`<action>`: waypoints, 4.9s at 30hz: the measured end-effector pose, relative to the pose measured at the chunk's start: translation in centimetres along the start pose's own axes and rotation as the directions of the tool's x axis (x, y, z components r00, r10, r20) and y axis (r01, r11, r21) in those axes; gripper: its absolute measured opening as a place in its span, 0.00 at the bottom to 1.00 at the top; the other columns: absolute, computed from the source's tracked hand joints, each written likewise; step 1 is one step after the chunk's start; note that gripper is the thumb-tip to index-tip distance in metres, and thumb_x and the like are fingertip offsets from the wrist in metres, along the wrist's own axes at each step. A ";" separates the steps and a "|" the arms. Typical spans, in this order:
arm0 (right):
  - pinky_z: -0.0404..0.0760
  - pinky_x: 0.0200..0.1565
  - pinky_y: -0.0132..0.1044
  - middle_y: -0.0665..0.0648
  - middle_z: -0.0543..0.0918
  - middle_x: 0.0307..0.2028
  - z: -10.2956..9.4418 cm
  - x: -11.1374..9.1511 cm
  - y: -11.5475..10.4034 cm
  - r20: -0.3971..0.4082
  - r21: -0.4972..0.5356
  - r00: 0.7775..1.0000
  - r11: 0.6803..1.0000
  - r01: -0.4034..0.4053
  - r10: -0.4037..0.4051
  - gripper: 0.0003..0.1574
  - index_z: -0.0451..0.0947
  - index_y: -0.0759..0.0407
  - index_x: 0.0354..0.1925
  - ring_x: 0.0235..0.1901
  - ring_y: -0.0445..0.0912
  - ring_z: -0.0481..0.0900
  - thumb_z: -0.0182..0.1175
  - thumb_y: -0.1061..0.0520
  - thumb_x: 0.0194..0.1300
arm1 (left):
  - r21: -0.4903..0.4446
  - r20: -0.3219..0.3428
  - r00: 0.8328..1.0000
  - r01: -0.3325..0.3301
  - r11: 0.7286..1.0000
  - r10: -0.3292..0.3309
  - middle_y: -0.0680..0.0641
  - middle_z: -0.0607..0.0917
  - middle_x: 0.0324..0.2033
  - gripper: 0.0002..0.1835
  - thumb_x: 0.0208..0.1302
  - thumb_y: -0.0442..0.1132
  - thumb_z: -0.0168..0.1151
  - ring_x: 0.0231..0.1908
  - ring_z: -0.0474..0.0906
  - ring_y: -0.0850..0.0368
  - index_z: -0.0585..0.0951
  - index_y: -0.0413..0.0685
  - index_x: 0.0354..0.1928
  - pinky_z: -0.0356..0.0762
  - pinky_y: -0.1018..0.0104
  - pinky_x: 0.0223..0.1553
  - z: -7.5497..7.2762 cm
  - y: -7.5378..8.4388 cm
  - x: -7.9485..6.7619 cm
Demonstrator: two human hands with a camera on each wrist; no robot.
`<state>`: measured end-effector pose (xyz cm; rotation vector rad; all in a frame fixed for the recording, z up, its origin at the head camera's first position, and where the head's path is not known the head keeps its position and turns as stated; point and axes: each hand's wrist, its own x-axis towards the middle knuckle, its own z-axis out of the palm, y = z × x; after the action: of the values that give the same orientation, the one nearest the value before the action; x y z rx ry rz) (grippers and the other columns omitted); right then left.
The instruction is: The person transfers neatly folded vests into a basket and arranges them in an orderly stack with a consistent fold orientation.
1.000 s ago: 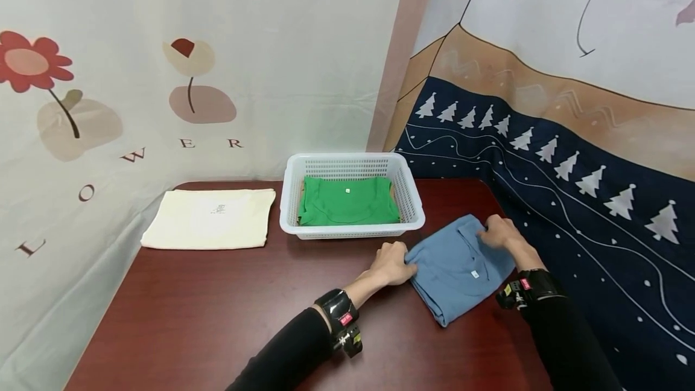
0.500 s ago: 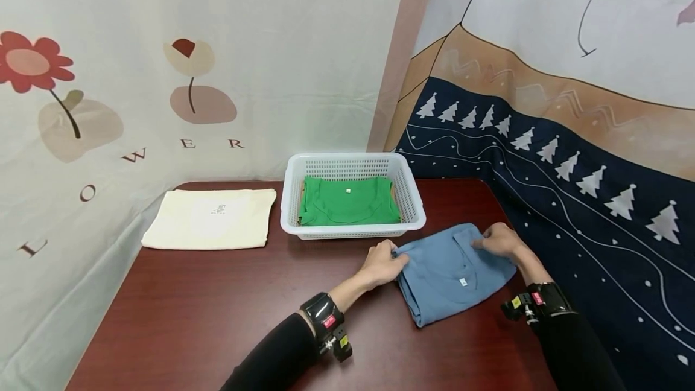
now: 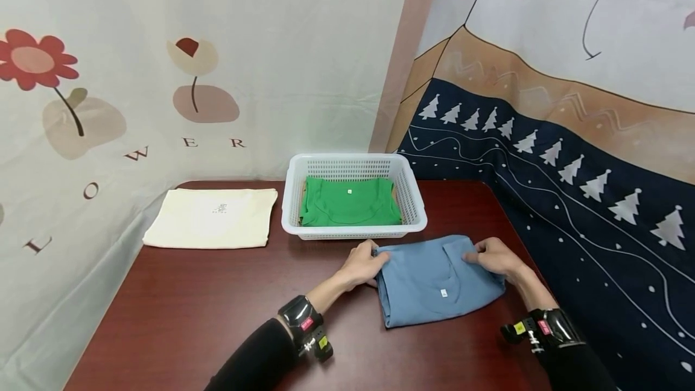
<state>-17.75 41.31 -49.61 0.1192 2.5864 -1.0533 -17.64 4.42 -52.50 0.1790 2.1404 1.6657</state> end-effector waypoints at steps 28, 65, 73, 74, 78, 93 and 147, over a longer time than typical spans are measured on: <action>0.72 0.31 0.35 0.48 0.71 0.22 5.5 -2.4 -1.5 -0.041 0.132 0.999 0.991 -0.012 0.018 0.19 0.85 0.65 0.37 0.27 0.44 0.73 0.73 0.50 0.77 | -0.057 -0.039 0.999 0.017 0.998 -0.019 0.33 0.96 0.47 0.35 0.75 0.52 0.74 0.37 0.97 0.49 0.80 0.21 0.62 0.96 0.57 0.40 -5.3 -3.0 -1.6; 0.82 0.37 0.37 0.53 0.86 0.26 6.1 -3.5 -2.4 0.033 0.263 0.998 0.964 0.039 -0.049 0.20 0.85 0.68 0.47 0.30 0.45 0.83 0.73 0.50 0.78 | -0.014 0.026 0.999 -0.030 0.999 0.030 0.43 0.96 0.38 0.10 0.70 0.36 0.76 0.31 0.88 0.62 0.89 0.37 0.48 0.90 0.64 0.35 -6.6 -2.1 -5.3; 0.86 0.38 0.36 0.53 0.88 0.27 6.1 -3.9 -3.6 0.097 0.336 0.987 0.938 0.086 -0.125 0.23 0.82 0.71 0.51 0.30 0.44 0.86 0.72 0.50 0.79 | 0.014 -0.009 0.998 -0.064 0.998 0.064 0.45 0.95 0.37 0.11 0.71 0.37 0.75 0.29 0.85 0.62 0.89 0.38 0.48 0.89 0.59 0.35 -8.0 -1.9 -6.8; 0.86 0.38 0.36 0.53 0.87 0.26 6.1 -4.0 -3.7 0.101 0.343 0.986 0.935 0.092 -0.134 0.23 0.82 0.72 0.51 0.30 0.43 0.86 0.72 0.50 0.79 | 0.022 -0.012 0.998 -0.068 0.997 0.069 0.46 0.95 0.36 0.10 0.71 0.37 0.75 0.28 0.84 0.62 0.89 0.39 0.48 0.89 0.59 0.35 -8.3 -1.8 -6.9; 0.84 0.34 0.34 0.49 0.80 0.22 6.1 -4.2 -4.4 0.113 0.358 0.979 0.926 0.121 -0.172 0.22 0.81 0.71 0.48 0.27 0.41 0.82 0.71 0.50 0.80 | 0.046 -0.022 0.996 -0.090 0.995 0.091 0.47 0.93 0.33 0.09 0.71 0.37 0.74 0.25 0.81 0.61 0.88 0.39 0.47 0.84 0.63 0.31 -9.2 -1.5 -7.4; 0.83 0.32 0.34 0.47 0.76 0.23 5.5 -4.9 -7.0 0.130 0.429 0.965 0.890 0.152 -0.227 0.21 0.81 0.69 0.51 0.25 0.41 0.79 0.70 0.51 0.81 | 0.063 -0.020 0.989 -0.144 0.988 0.145 0.50 0.90 0.33 0.10 0.75 0.39 0.73 0.27 0.79 0.61 0.88 0.39 0.50 0.80 0.68 0.31 -12.4 0.4 -9.5; 0.93 0.43 0.35 0.51 0.95 0.42 3.3 2.0 -18.6 -0.153 0.364 0.975 0.909 0.205 -0.159 0.31 0.84 0.68 0.58 0.37 0.41 0.92 0.77 0.45 0.74 | 0.051 -0.270 0.949 -0.154 0.987 0.162 0.40 0.94 0.46 0.19 0.81 0.41 0.67 0.39 0.88 0.64 0.85 0.33 0.62 0.86 0.72 0.44 -20.5 6.5 -5.5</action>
<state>-22.52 25.50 -40.22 0.0345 2.5012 -1.6559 -21.85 -14.06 -40.98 0.1392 2.4098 1.8425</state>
